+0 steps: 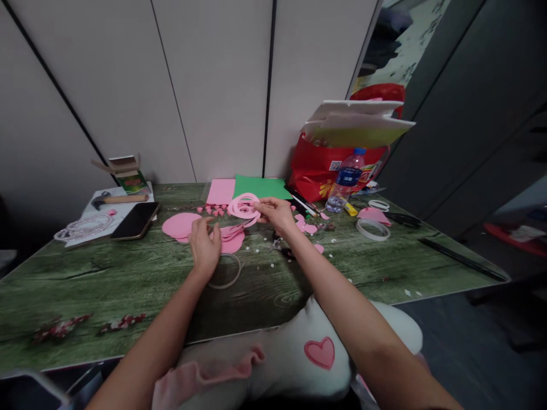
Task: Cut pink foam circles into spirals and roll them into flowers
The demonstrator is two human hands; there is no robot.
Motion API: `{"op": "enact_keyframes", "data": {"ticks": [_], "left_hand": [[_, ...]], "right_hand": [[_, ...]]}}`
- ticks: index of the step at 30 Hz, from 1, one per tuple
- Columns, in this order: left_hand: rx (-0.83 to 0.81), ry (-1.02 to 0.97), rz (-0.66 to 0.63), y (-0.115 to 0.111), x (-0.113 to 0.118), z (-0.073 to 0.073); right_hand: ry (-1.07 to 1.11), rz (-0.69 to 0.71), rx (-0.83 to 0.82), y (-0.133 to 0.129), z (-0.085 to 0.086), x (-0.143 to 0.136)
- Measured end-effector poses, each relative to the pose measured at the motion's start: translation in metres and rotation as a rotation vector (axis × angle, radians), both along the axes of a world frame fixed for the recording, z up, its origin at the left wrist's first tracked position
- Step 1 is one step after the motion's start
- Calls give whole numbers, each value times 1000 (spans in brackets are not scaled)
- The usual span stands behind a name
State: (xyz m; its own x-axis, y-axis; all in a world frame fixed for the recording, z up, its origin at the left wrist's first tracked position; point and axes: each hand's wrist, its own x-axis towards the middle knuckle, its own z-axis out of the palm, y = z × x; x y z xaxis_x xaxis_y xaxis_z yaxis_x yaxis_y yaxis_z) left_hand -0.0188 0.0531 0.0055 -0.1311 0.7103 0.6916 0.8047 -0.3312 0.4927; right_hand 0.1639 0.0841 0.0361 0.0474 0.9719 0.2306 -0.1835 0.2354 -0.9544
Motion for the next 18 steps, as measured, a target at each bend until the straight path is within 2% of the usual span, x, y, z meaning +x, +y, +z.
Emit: {"op": "enact_keyframes", "data": {"ticks": [5, 9, 13, 16, 18], "left_hand": [[-142, 243, -197, -2, 5, -3], [-222, 279, -171, 1, 1, -7], [-113, 88, -119, 4, -5, -6], [-54, -147, -92, 6, -4, -3], [-89, -377, -186, 7, 1, -1]], "right_hand": [[2, 10, -38, -3, -1, -1], [-12, 35, -43, -5, -1, 0], [151, 71, -10, -13, 10, 7], [225, 118, -36, -22, 14, 12], [233, 114, -65, -25, 12, 12]]}}
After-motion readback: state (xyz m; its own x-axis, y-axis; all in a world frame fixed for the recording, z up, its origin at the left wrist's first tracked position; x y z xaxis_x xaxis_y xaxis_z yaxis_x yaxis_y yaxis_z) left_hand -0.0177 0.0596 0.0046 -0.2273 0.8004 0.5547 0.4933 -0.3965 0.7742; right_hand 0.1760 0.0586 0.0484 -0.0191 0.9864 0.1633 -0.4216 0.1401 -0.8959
